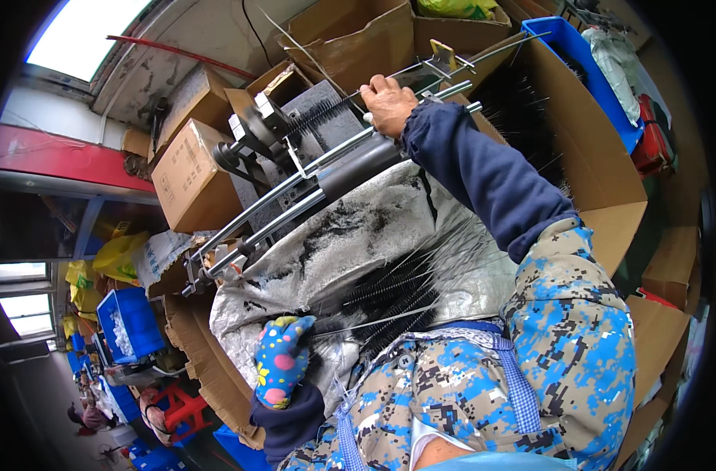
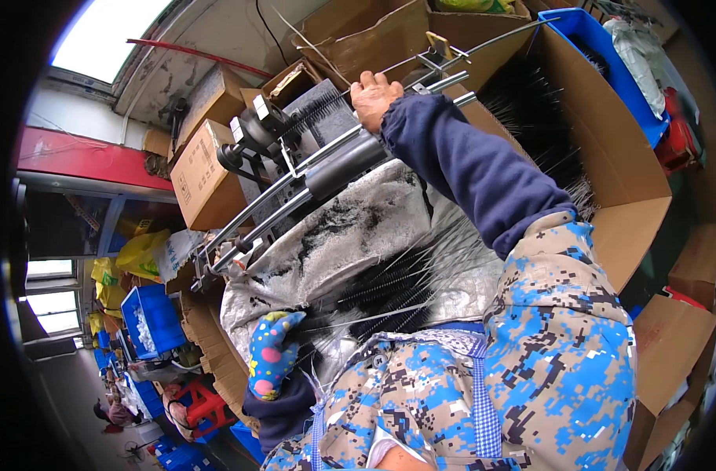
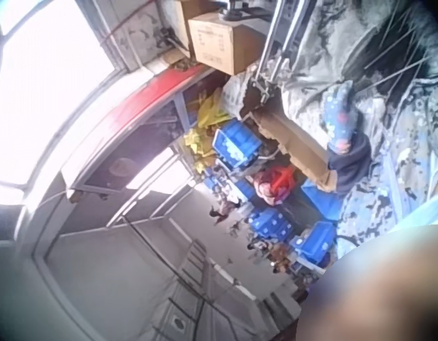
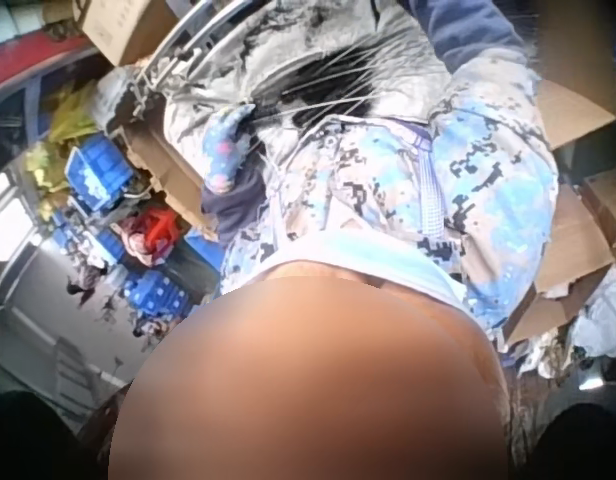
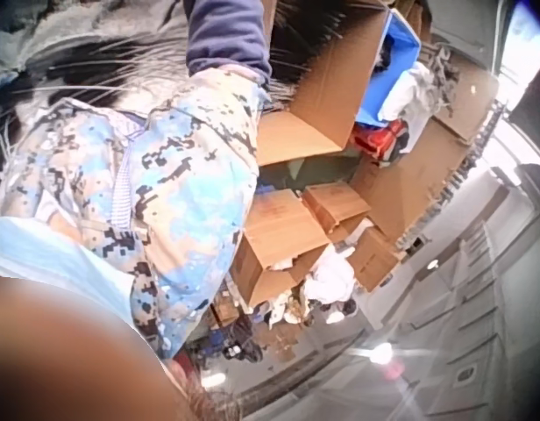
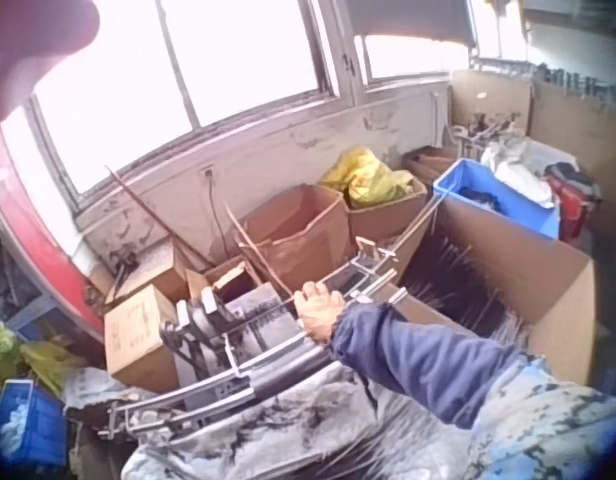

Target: Operating a mechanical fixture to assemble or process small wire brushes.

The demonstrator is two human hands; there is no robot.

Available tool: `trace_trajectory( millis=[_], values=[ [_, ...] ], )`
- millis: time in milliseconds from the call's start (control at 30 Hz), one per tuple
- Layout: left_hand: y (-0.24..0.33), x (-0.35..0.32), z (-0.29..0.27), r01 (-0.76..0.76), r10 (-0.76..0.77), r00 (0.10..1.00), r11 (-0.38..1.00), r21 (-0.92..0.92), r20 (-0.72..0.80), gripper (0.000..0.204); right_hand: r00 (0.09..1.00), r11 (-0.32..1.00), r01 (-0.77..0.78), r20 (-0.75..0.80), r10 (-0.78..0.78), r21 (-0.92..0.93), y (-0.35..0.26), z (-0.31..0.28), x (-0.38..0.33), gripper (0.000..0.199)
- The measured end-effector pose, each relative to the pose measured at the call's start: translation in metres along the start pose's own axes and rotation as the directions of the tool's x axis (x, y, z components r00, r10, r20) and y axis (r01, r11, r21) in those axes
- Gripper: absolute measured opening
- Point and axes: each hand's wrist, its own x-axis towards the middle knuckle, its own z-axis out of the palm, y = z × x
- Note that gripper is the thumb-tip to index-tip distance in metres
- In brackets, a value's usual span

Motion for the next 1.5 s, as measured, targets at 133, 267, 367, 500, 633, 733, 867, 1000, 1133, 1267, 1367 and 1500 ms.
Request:
trace_trajectory(
  millis=[133,267,367,500,633,733,867,1000,1133,1267,1367,1500],
  values=[
    [0.009,0.008,0.004,-0.082,0.082,0.996,0.996,-0.021,0.017,0.046,0.999,0.998,0.034,0.023,-0.035,0.049,-0.019,0.003,-0.006,0.046],
    [0.001,-0.007,0.001,-0.007,0.007,1.0,1.0,-0.001,0.002,0.05,0.996,0.996,0.082,0.015,-0.083,0.034,-0.043,0.009,-0.005,0.042],
    [0.002,-0.016,-0.009,0.041,-0.041,0.999,0.999,-0.019,-0.022,0.052,0.995,0.994,0.096,0.001,-0.096,0.044,-0.065,0.016,-0.004,0.037],
    [0.002,-0.028,-0.017,0.086,-0.09,0.994,0.995,-0.056,-0.059,0.055,0.99,0.987,0.141,0.017,-0.142,0.077,-0.104,0.007,-0.01,0.032],
    [0.014,-0.015,-0.024,0.042,-0.043,0.997,0.999,-0.019,-0.071,0.054,0.973,0.963,0.232,-0.02,-0.232,0.138,-0.138,0.014,-0.01,0.035],
    [0.01,-0.018,-0.021,0.031,-0.033,0.995,0.999,-0.023,-0.092,0.055,0.96,0.963,0.261,0.082,-0.266,0.068,-0.115,0.007,-0.009,0.029],
    [-0.009,-0.037,-0.021,0.087,-0.11,0.989,0.971,-0.223,-0.097,0.054,0.981,0.988,0.156,0.118,-0.155,-0.002,-0.045,0.003,0.004,0.026],
    [-0.002,-0.024,-0.024,0.018,-0.098,0.968,0.945,-0.327,-0.23,0.054,0.958,0.958,0.201,-0.163,-0.236,-0.205,0.0,-0.023,0.01,0.027],
    [0.006,0.001,-0.029,-0.019,-0.054,0.939,0.978,-0.208,-0.339,0.051,0.981,0.931,-0.046,-0.194,-0.027,-0.362,0.038,-0.027,0.029,0.028],
    [-0.009,-0.008,-0.038,-0.004,-0.068,0.851,0.991,-0.136,-0.521,0.045,0.99,0.968,0.125,-0.036,-0.136,-0.219,0.066,-0.037,0.021,0.014],
    [-0.032,-0.048,-0.055,0.187,-0.302,0.771,0.949,-0.254,-0.56,0.046,0.95,0.932,0.269,-0.092,-0.299,-0.244,0.07,-0.08,-0.041,0.009],
    [-0.039,-0.051,-0.058,0.158,-0.365,0.75,0.909,-0.386,-0.552,0.044,0.829,0.826,0.556,-0.005,-0.559,-0.094,0.028,-0.083,-0.147,0.034]
  ],
)
